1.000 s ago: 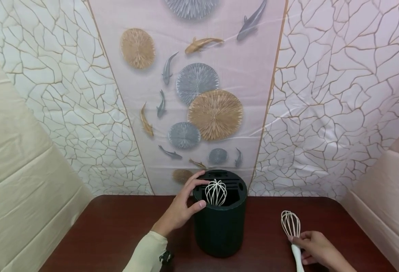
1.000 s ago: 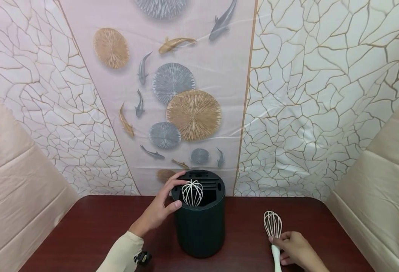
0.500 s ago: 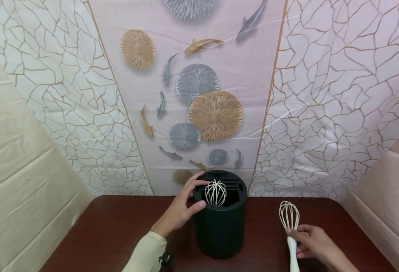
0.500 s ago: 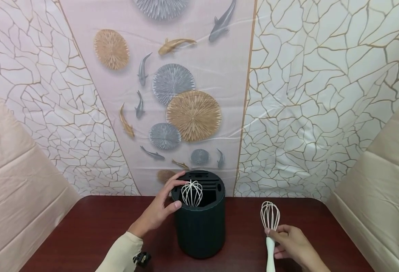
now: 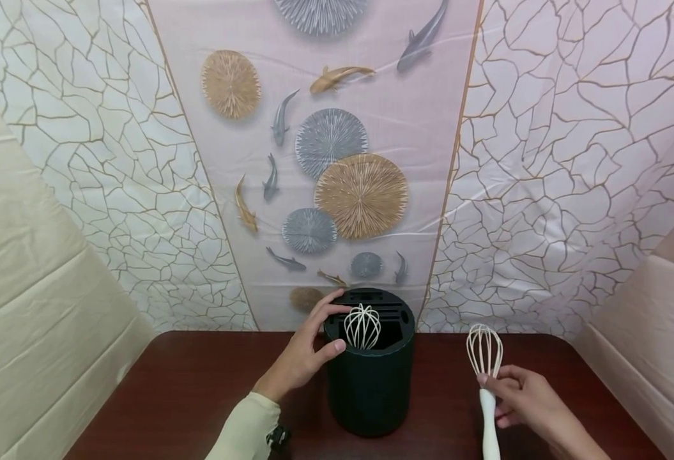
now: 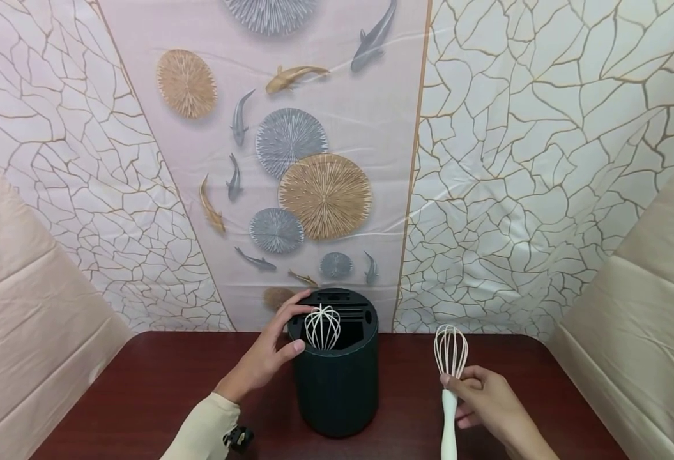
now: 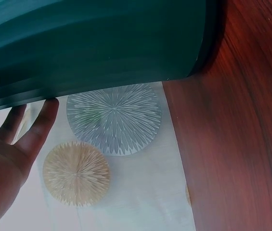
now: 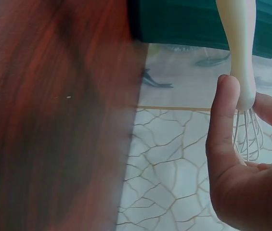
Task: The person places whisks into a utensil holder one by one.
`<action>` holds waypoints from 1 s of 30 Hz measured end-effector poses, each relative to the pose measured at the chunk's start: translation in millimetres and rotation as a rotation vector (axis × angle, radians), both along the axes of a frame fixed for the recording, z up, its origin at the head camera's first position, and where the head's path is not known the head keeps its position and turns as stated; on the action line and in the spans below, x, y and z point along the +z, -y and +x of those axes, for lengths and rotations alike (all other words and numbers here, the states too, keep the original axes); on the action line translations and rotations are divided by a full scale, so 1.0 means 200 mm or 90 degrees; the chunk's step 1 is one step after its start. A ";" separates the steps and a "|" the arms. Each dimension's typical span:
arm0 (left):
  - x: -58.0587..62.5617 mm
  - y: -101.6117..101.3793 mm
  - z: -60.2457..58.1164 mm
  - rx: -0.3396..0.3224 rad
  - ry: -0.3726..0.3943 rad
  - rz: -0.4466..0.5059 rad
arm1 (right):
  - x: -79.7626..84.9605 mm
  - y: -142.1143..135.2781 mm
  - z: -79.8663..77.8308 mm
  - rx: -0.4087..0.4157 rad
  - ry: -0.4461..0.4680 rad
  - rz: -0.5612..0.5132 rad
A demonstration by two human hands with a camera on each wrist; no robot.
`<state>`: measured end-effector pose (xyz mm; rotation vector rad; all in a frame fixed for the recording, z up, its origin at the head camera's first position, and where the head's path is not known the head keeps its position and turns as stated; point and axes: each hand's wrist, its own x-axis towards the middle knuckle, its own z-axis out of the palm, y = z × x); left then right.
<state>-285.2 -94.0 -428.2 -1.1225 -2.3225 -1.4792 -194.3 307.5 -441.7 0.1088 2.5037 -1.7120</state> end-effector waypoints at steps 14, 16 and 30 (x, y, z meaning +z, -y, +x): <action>0.01 0.00 0.00 -0.003 -0.001 0.003 | 0.21 0.07 0.00 -0.013 -0.072 -0.004; 0.01 0.00 0.00 -0.003 0.000 0.000 | 0.23 0.08 0.01 -0.014 -0.086 -0.001; 0.03 -0.01 0.05 0.055 -0.025 -0.004 | 0.37 0.23 0.02 -0.014 -0.205 0.045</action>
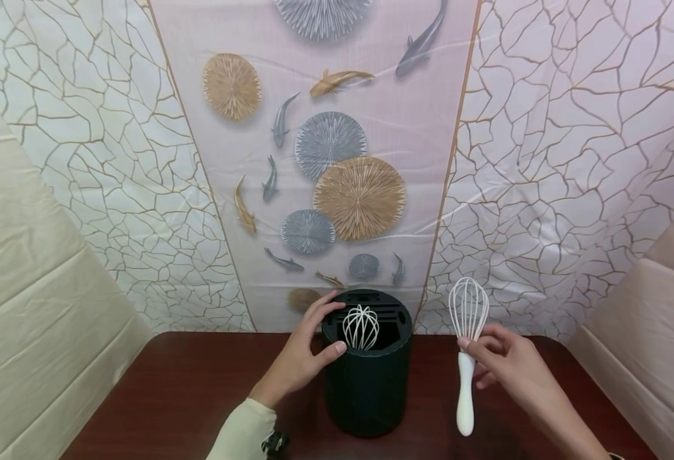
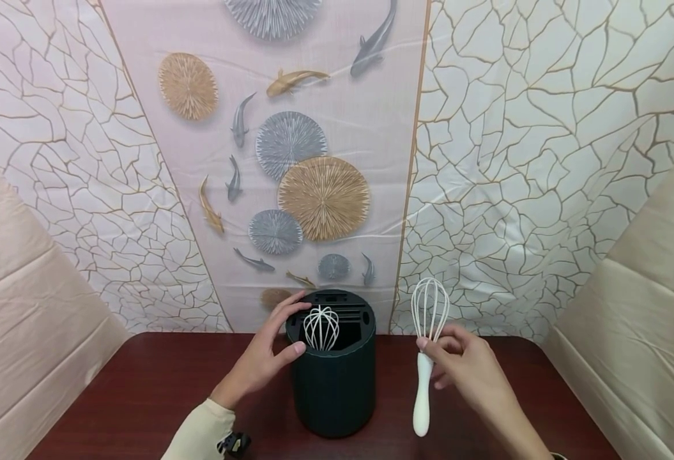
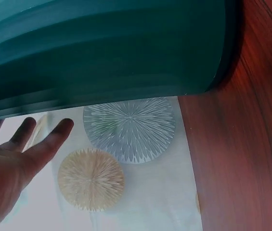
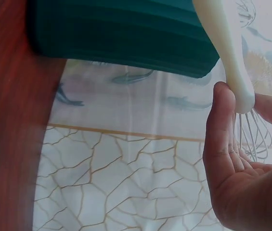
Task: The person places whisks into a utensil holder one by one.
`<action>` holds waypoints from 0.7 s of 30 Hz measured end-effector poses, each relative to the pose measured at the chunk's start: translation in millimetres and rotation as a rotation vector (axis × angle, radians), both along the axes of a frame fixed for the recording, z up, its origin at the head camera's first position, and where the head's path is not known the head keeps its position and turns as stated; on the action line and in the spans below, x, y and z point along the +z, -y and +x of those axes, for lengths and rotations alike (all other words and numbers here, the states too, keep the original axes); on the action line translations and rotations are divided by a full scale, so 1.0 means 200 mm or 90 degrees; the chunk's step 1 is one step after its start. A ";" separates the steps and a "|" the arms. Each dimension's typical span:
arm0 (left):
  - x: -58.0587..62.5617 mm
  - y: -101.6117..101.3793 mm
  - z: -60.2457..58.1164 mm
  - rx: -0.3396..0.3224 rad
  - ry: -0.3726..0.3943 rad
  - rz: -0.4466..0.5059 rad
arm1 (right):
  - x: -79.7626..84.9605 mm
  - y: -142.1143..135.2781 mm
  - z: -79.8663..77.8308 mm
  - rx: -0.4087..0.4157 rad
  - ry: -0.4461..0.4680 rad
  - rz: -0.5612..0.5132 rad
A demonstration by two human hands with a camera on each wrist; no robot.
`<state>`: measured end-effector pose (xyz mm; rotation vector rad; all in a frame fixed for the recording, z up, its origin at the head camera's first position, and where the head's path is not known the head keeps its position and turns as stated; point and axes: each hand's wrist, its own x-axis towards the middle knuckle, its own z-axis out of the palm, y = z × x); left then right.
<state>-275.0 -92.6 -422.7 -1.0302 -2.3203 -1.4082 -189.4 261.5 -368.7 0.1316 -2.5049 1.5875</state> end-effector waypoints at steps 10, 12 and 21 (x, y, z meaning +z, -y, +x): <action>0.06 -0.05 0.07 0.063 0.022 -0.021 | 0.11 0.09 -0.01 -0.011 -0.032 0.050; 0.08 -0.07 0.08 0.082 0.030 -0.043 | 0.14 0.11 -0.01 -0.016 -0.028 0.058; 0.10 -0.09 0.10 0.095 0.035 -0.083 | 0.23 0.19 -0.03 -0.007 -0.051 0.040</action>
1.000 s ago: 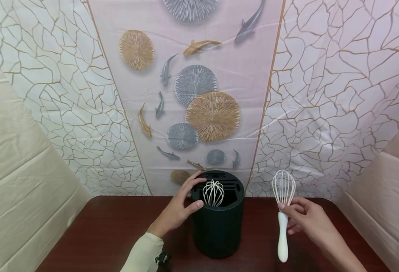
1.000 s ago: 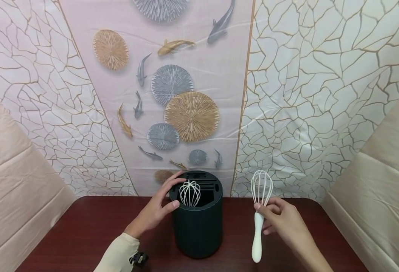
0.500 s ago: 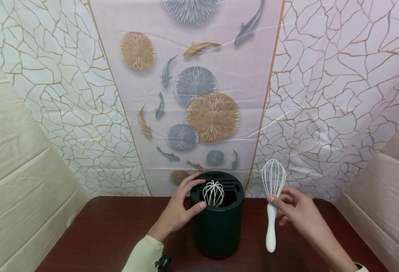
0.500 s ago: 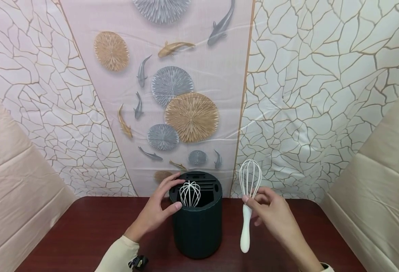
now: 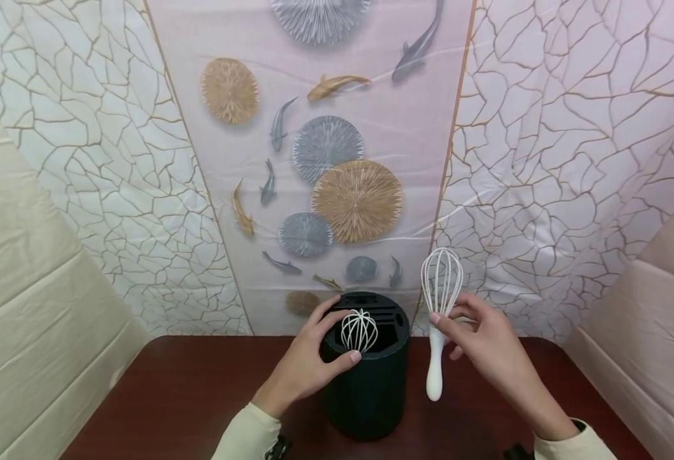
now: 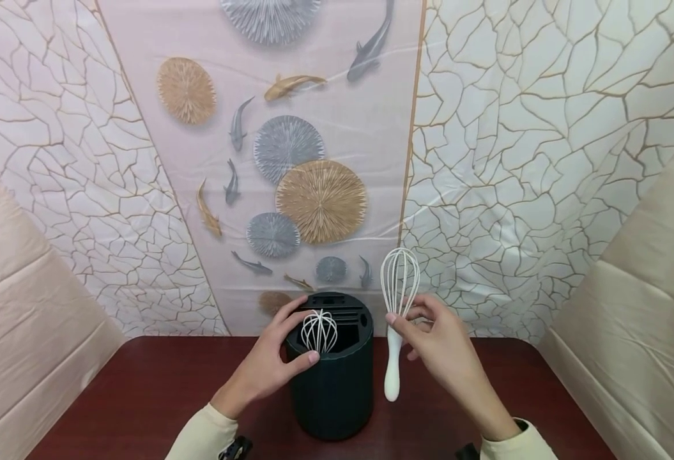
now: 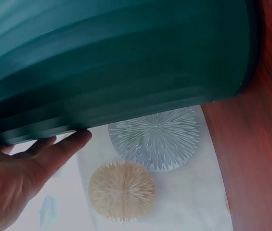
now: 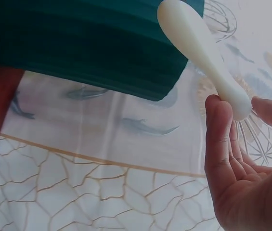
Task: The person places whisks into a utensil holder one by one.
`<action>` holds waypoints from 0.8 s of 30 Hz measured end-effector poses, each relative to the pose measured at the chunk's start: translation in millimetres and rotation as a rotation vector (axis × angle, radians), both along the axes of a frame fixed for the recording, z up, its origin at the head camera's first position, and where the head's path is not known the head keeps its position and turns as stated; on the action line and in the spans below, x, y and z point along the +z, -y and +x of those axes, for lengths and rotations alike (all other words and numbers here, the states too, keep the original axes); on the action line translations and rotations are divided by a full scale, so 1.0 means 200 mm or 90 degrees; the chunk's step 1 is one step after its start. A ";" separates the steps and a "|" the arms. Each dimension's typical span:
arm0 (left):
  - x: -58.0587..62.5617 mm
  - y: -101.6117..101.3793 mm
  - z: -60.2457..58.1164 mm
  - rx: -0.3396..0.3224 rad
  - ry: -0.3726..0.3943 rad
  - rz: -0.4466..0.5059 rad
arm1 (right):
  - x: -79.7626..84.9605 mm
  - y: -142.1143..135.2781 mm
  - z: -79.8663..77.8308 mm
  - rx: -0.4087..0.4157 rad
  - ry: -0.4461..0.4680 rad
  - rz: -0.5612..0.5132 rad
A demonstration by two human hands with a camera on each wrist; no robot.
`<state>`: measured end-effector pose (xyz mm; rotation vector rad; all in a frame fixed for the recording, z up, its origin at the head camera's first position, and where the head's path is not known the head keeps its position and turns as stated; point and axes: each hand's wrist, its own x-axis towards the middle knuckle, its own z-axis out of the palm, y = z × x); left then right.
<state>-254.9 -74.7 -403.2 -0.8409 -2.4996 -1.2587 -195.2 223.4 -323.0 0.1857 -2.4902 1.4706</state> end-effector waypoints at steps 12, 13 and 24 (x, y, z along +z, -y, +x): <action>-0.01 0.02 0.01 0.003 -0.005 -0.013 | 0.13 0.06 -0.02 0.027 -0.064 -0.002; -0.01 0.02 0.01 0.003 -0.007 -0.013 | 0.14 0.07 -0.02 0.026 -0.072 0.001; -0.05 0.00 -0.01 0.016 -0.032 0.019 | 0.20 0.17 -0.05 0.003 -0.160 0.013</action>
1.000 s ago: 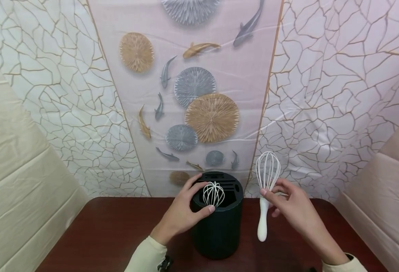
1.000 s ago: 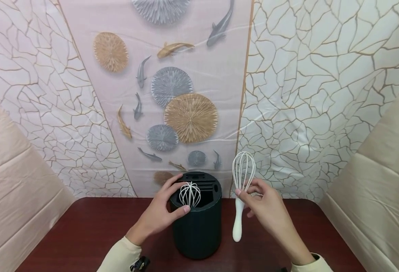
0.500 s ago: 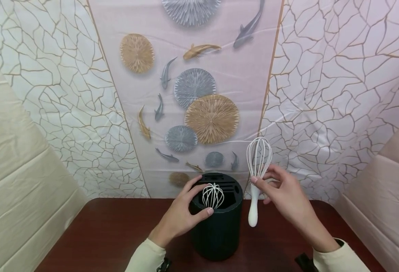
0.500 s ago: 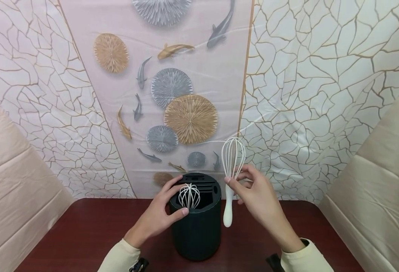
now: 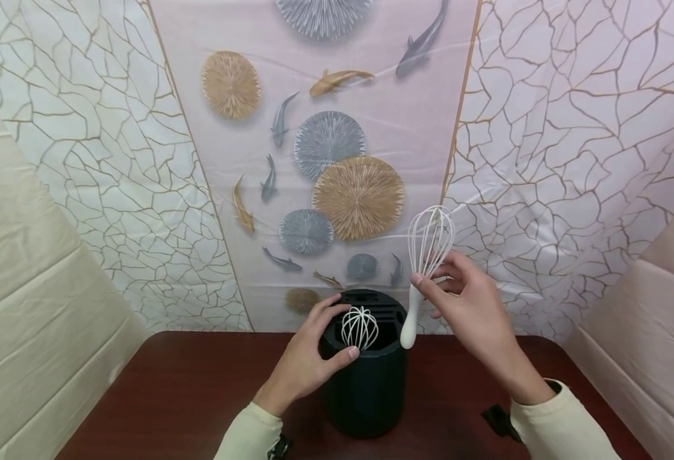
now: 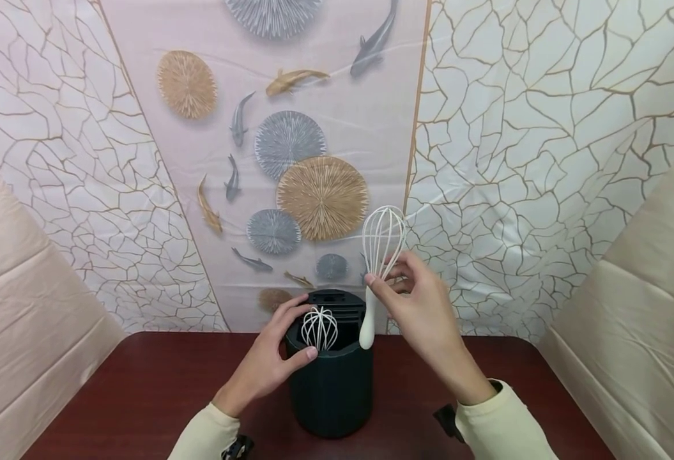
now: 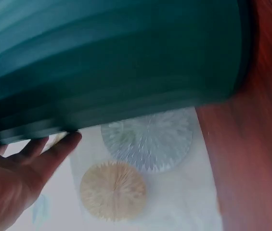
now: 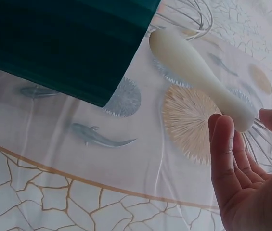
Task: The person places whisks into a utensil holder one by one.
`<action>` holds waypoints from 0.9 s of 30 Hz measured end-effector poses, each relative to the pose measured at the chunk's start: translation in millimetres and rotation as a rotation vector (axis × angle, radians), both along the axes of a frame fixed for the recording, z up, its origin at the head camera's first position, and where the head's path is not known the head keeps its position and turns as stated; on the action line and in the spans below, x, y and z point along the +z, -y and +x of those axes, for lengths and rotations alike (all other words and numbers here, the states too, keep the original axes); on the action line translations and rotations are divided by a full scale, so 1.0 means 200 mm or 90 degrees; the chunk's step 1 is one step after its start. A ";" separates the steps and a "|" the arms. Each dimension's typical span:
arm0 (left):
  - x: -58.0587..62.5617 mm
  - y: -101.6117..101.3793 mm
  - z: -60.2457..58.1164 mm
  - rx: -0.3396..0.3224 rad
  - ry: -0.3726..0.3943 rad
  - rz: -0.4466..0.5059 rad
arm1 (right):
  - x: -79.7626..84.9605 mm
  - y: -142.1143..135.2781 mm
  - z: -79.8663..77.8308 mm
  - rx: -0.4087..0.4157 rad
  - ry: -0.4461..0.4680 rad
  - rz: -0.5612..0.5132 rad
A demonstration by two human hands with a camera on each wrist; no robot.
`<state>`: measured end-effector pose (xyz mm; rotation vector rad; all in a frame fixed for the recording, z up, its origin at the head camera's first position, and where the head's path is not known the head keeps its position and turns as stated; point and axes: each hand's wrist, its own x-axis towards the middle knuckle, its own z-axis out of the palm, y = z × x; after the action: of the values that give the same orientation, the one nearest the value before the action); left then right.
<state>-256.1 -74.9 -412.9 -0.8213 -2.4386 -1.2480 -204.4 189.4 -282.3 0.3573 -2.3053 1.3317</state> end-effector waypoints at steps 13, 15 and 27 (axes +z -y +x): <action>-0.06 -0.07 0.01 0.035 0.094 0.188 | -0.01 0.08 -0.03 0.027 -0.027 -0.043; -0.06 -0.08 0.01 0.041 0.094 0.190 | -0.01 0.08 -0.04 0.029 -0.029 -0.046; -0.02 -0.08 0.01 0.055 0.074 0.148 | -0.06 0.11 -0.09 0.060 -0.016 -0.046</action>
<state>-254.1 -58.3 -416.4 -0.5889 -2.3291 -1.5482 -222.8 166.5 -294.6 0.4612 -2.2379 1.4427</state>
